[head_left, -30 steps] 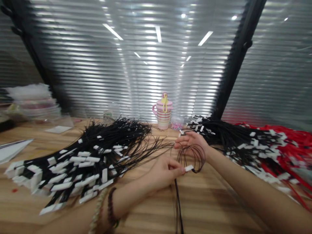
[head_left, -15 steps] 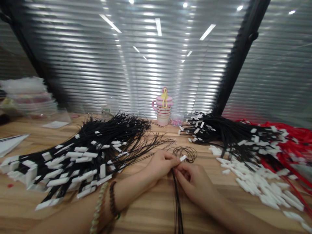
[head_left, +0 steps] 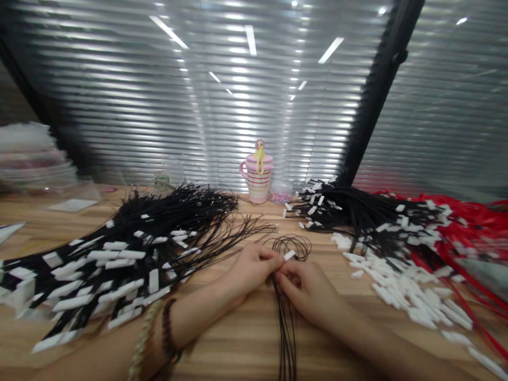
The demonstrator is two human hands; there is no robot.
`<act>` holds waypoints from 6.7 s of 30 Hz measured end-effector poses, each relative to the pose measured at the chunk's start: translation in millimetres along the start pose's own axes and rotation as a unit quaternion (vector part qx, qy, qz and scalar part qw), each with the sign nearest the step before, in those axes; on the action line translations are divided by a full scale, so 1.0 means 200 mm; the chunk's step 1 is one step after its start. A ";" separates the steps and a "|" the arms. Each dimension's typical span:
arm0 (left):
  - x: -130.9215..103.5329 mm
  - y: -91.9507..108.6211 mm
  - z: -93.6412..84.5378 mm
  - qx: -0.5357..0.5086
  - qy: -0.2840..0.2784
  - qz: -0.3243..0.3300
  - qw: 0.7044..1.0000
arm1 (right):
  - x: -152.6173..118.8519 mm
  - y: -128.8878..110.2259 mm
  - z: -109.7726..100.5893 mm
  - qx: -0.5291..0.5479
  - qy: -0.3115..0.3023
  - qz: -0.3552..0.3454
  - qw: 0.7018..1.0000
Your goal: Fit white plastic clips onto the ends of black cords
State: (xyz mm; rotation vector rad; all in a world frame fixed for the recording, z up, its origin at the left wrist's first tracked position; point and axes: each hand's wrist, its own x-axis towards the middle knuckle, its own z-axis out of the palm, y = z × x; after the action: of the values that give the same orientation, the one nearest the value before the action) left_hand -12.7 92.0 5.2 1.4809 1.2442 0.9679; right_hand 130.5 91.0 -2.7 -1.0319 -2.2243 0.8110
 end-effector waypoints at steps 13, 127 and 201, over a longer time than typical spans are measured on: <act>0.01 0.03 -0.01 0.002 0.070 -0.078 0.994 | 0.02 -0.07 -0.50 0.525 -0.039 0.170 0.833; 0.00 0.06 0.00 -0.066 0.041 -0.070 0.995 | -0.01 0.07 -0.04 0.060 0.122 -0.007 0.991; -0.02 0.06 0.00 0.051 0.001 -0.044 0.998 | -0.02 -0.04 -0.14 -0.009 0.236 -0.141 0.961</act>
State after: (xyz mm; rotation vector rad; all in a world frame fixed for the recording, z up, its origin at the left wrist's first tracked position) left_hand -10.2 88.0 16.7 1.4911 1.3668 0.8589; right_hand 148.4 91.6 19.4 -0.7890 -1.9045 0.3711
